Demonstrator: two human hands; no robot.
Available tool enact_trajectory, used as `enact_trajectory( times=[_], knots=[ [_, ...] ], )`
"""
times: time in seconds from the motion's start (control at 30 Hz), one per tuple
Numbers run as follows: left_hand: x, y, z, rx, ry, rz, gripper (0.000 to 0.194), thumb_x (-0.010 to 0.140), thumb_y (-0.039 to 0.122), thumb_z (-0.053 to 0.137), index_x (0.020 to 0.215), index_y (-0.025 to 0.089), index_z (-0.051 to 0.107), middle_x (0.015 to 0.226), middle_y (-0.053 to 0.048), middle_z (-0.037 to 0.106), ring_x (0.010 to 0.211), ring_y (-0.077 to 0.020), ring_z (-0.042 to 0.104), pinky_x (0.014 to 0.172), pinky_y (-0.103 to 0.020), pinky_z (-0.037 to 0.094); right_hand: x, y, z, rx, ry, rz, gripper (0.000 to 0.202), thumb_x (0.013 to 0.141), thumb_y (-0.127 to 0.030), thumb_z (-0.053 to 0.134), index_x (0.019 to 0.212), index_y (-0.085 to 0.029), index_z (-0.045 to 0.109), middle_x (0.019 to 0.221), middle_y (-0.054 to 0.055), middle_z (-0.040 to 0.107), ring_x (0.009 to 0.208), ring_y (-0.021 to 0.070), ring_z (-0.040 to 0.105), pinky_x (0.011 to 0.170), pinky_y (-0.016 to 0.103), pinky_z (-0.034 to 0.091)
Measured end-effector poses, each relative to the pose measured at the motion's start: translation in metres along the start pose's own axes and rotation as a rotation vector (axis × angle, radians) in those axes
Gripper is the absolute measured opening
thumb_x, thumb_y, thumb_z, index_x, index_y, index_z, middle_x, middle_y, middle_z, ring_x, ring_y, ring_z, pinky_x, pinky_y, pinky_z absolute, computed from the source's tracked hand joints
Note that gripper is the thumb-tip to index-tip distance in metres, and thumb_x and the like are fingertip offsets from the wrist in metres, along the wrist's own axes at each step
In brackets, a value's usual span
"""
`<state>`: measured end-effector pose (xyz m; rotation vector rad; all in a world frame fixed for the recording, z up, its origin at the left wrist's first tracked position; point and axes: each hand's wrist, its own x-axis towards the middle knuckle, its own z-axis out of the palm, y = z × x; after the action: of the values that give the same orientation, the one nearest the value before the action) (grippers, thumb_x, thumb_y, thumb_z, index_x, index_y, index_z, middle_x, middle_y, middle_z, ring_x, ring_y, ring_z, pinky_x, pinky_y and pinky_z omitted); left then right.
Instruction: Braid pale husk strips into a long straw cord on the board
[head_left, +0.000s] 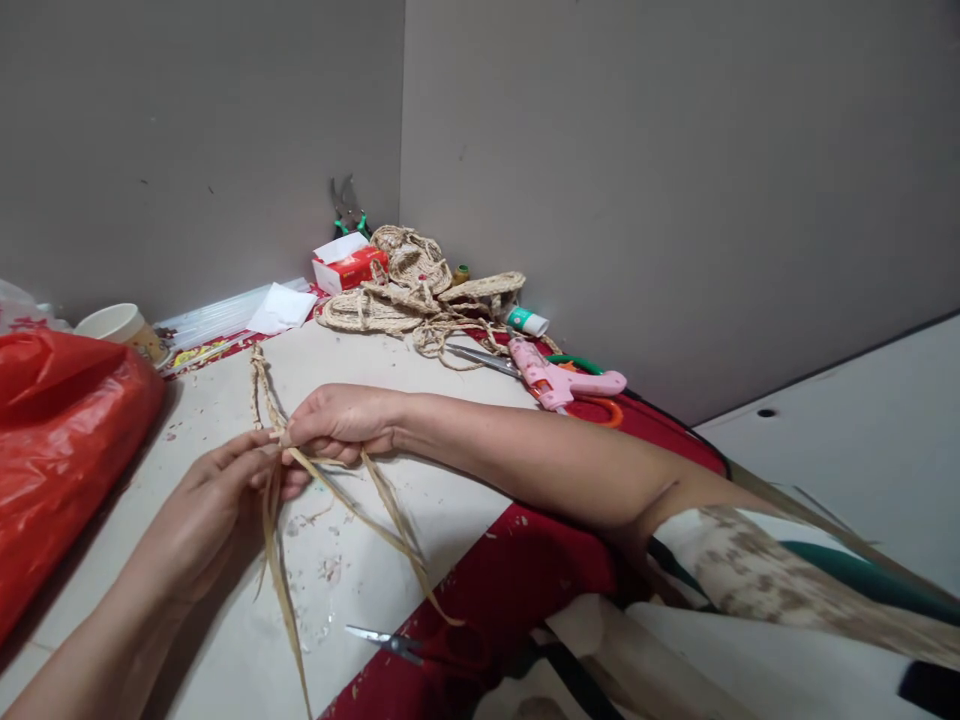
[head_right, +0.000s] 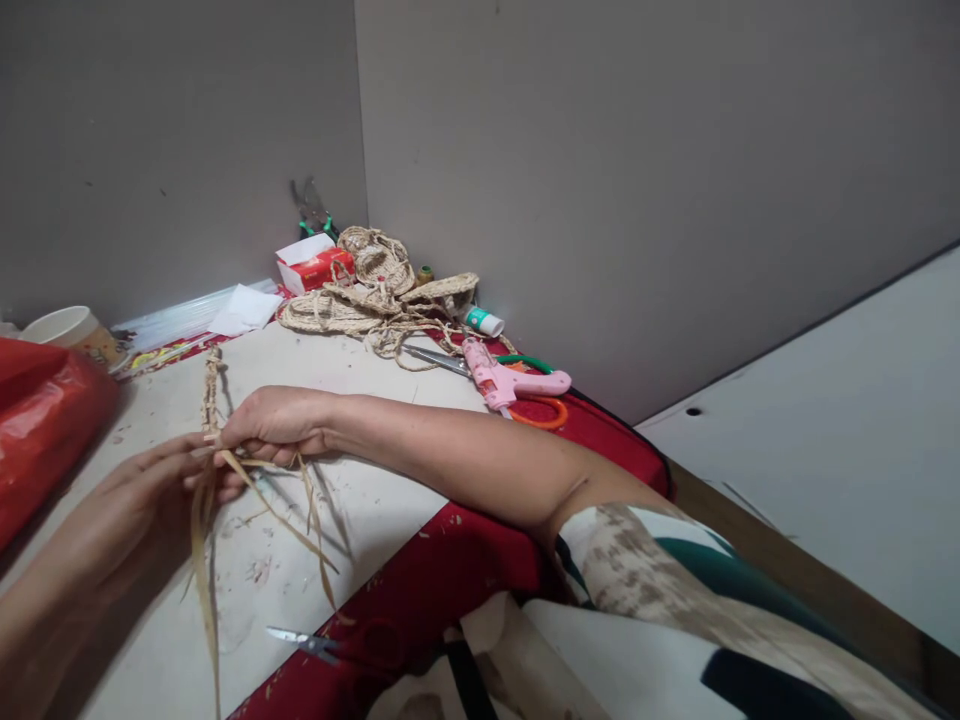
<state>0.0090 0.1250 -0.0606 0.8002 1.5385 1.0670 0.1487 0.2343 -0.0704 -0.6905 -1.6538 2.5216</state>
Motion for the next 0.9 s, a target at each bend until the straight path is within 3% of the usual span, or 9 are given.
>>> enact_trajectory(
  times=[0.07,0.17,0.33,0.5,0.67,0.9],
  knots=[
    [0.003,-0.003,0.003,-0.089,-0.135,-0.090,0.019,0.077,0.034,0.066,0.078,0.017,0.058,0.059,0.004,0.051,0.046,-0.0062,0.042,0.044,-0.016,0.036,0.001,0.001,-0.003,-0.027,-0.015,-0.009,0.021,0.079,-0.014,0.053,0.059,-0.013,0.048,0.036,-0.011,0.027,0.031,0.0014,0.016,0.029,0.012,0.013],
    [0.003,-0.004,0.005,-0.050,-0.107,-0.101,0.024,0.072,0.034,0.072,0.074,0.016,0.056,0.052,0.009,0.034,0.041,-0.0025,0.022,0.037,-0.012,0.017,0.002,0.001,-0.008,-0.088,-0.060,-0.017,0.020,0.080,-0.014,0.052,0.061,-0.012,0.049,0.036,-0.011,0.030,0.031,0.0019,0.018,0.029,0.013,0.014],
    [0.008,-0.003,0.000,0.093,-0.075,-0.059,0.028,0.068,0.040,0.072,0.073,0.014,0.062,0.048,0.010,0.028,0.041,-0.0031,0.017,0.037,-0.013,0.014,0.001,0.001,-0.018,-0.276,-0.090,-0.087,0.015,0.081,-0.016,0.054,0.066,-0.011,0.053,0.039,-0.009,0.037,0.032,0.0030,0.025,0.030,0.015,0.016],
    [0.013,-0.008,-0.004,0.181,-0.101,-0.052,0.032,0.072,0.045,0.068,0.076,0.013,0.065,0.049,0.010,0.028,0.041,-0.0034,0.017,0.037,-0.014,0.011,-0.002,0.002,-0.022,-0.477,-0.079,-0.139,0.017,0.081,-0.020,0.055,0.066,-0.012,0.053,0.045,-0.008,0.035,0.038,0.0030,0.025,0.036,0.016,0.015],
    [0.015,-0.008,-0.003,0.160,-0.136,-0.091,0.031,0.074,0.044,0.067,0.069,0.014,0.061,0.048,0.010,0.026,0.041,-0.0030,0.016,0.037,-0.014,0.012,-0.005,0.000,-0.021,-0.702,-0.023,-0.243,0.016,0.081,-0.019,0.052,0.066,-0.012,0.053,0.052,-0.006,0.038,0.047,0.0045,0.030,0.044,0.018,0.023],
    [0.017,-0.010,0.002,0.122,-0.114,-0.086,0.029,0.073,0.042,0.068,0.068,0.015,0.060,0.046,0.011,0.028,0.040,-0.0027,0.016,0.036,-0.013,0.013,-0.010,-0.012,-0.012,-1.045,0.038,-0.245,0.010,0.078,-0.016,0.052,0.071,-0.012,0.057,0.059,-0.004,0.047,0.058,0.0080,0.042,0.054,0.019,0.032]
  ],
)
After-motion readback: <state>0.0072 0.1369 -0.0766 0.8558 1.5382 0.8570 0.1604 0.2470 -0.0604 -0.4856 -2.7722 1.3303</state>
